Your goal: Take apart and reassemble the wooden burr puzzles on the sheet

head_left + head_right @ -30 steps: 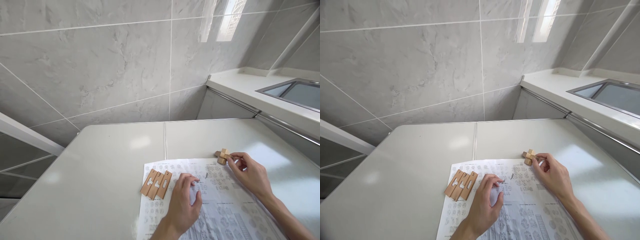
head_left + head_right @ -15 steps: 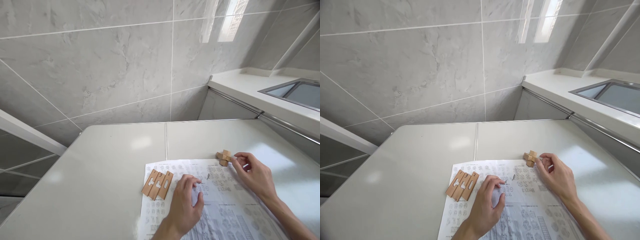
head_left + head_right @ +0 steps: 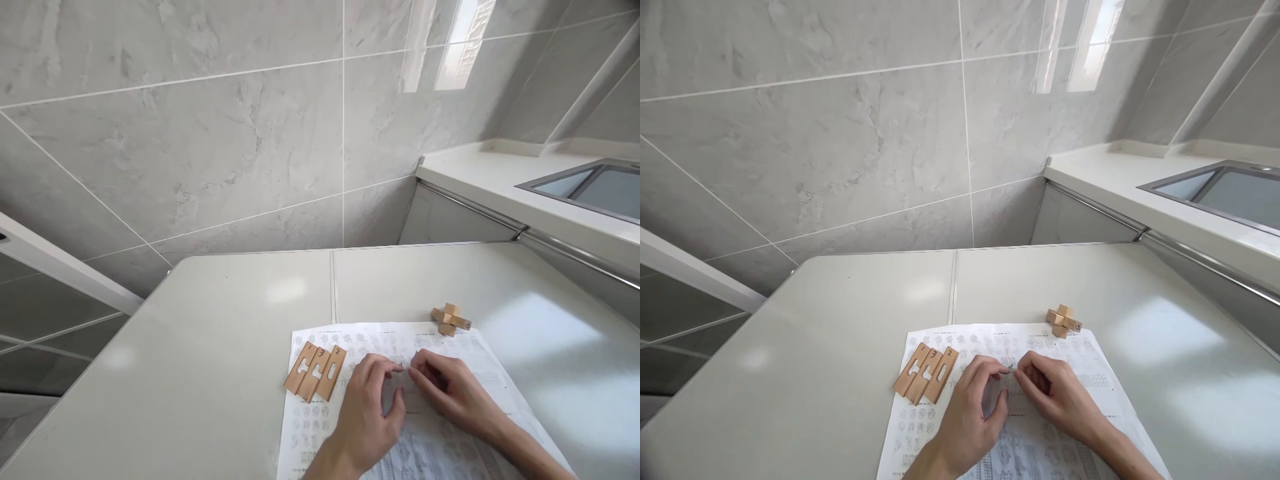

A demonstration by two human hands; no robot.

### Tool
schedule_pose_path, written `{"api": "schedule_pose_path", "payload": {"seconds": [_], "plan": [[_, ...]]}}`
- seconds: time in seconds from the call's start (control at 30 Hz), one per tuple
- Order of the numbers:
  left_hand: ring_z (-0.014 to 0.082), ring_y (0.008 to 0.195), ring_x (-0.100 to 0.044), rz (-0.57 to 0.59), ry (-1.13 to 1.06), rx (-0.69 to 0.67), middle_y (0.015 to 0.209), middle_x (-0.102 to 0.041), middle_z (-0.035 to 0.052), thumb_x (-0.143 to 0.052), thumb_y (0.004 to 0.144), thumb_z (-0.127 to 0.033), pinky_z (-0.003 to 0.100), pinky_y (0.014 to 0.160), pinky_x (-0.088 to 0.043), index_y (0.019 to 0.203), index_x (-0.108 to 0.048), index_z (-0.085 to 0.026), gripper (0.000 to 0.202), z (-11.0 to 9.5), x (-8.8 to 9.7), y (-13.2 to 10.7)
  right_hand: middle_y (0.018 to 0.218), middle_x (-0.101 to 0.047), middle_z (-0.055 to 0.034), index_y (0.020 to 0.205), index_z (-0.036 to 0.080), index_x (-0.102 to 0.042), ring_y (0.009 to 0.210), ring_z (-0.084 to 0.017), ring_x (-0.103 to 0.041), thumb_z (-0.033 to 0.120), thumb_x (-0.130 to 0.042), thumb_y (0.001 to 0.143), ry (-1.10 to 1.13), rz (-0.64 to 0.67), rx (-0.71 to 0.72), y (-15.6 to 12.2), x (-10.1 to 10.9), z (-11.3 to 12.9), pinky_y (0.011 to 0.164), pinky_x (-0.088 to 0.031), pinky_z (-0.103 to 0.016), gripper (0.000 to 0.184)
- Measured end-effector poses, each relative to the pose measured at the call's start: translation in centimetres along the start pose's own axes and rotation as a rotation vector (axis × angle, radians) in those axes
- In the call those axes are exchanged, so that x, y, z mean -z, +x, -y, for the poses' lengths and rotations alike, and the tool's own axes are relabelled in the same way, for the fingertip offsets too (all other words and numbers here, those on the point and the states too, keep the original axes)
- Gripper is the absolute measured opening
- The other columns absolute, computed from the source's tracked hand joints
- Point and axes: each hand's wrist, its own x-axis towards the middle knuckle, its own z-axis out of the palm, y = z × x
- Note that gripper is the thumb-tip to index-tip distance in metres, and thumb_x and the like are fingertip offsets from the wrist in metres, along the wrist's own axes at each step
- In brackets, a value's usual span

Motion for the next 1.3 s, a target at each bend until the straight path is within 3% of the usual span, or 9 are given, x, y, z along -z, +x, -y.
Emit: {"api": "schedule_pose_path", "payload": {"seconds": [0.17,0.27,0.4,0.53,0.67,0.97,1.3], "plan": [[0.0271,0.099,-0.072,-0.044,0.208,-0.071,0.109,-0.076,0.0049,-0.060,0.100,-0.010,0.043,0.087,-0.062,0.118,-0.066,-0.027,0.026,0.0,2.2,-0.9,0.066,-0.046,0.0044,0.083,0.024,-0.056,0.060,-0.018,-0.042,0.048,-0.049,0.113,0.049,0.018,-0.032,0.3,-0.4,0.5,0.057,-0.033,-0.031,0.039],[0.0300,0.112,-0.072,-0.127,0.316,-0.061,0.118,-0.074,0.0065,-0.060,0.103,-0.016,0.048,0.097,-0.061,0.121,-0.067,-0.029,0.024,0.7,4.7,-1.9,0.067,-0.048,0.0039,0.084,0.024,-0.055,0.061,-0.018,-0.044,0.046,-0.048,0.113,0.027,0.032,-0.038,0.3,-0.3,0.7,0.058,-0.033,-0.031,0.037],[0.0341,0.134,-0.064,-0.210,0.421,0.107,0.142,-0.065,0.0100,-0.059,0.108,-0.030,0.052,0.105,-0.062,0.137,-0.065,-0.033,0.030,1.9,8.0,-3.6,0.070,-0.056,0.0014,0.085,0.024,-0.057,0.062,-0.019,-0.049,0.042,-0.048,0.112,-0.030,0.052,-0.022,0.3,-0.5,0.5,0.059,-0.034,-0.031,0.033],[0.0371,0.144,-0.059,-0.202,0.452,0.270,0.157,-0.057,0.0112,-0.062,0.107,-0.047,0.054,0.106,-0.064,0.152,-0.056,-0.037,0.046,3.1,10.0,-5.4,0.070,-0.060,0.0003,0.087,0.024,-0.059,0.062,-0.019,-0.052,0.040,-0.047,0.111,-0.056,0.054,-0.014,0.3,-0.7,0.4,0.058,-0.035,-0.031,0.031],[0.0373,0.145,-0.059,-0.179,0.457,0.323,0.164,-0.051,0.0115,-0.062,0.107,-0.049,0.057,0.108,-0.063,0.154,-0.051,-0.037,0.050,4.1,10.4,-6.8,0.069,-0.059,0.0009,0.085,0.025,-0.058,0.061,-0.019,-0.052,0.037,-0.049,0.110,-0.072,0.037,-0.007,0.3,-0.6,0.6,0.057,-0.034,-0.031,0.030],[0.0379,0.150,-0.054,-0.182,0.473,0.319,0.166,-0.051,0.0087,-0.064,0.106,-0.049,0.062,0.114,-0.058,0.160,-0.043,-0.041,0.059,5.5,9.7,-8.9,0.067,-0.056,0.0025,0.084,0.025,-0.057,0.060,-0.018,-0.050,0.034,-0.050,0.109,-0.076,0.024,-0.005,0.5,-0.6,0.5,0.058,-0.034,-0.031,0.027],[0.0369,0.146,-0.057,-0.168,0.435,0.302,0.160,-0.054,0.0094,-0.066,0.104,-0.049,0.058,0.110,-0.061,0.155,-0.051,-0.040,0.053,4.5,9.8,-8.7,0.066,-0.053,0.0035,0.083,0.025,-0.057,0.060,-0.018,-0.048,0.034,-0.050,0.108,-0.064,0.023,-0.015,0.5,-0.5,0.5,0.058,-0.033,-0.030,0.028]]}}
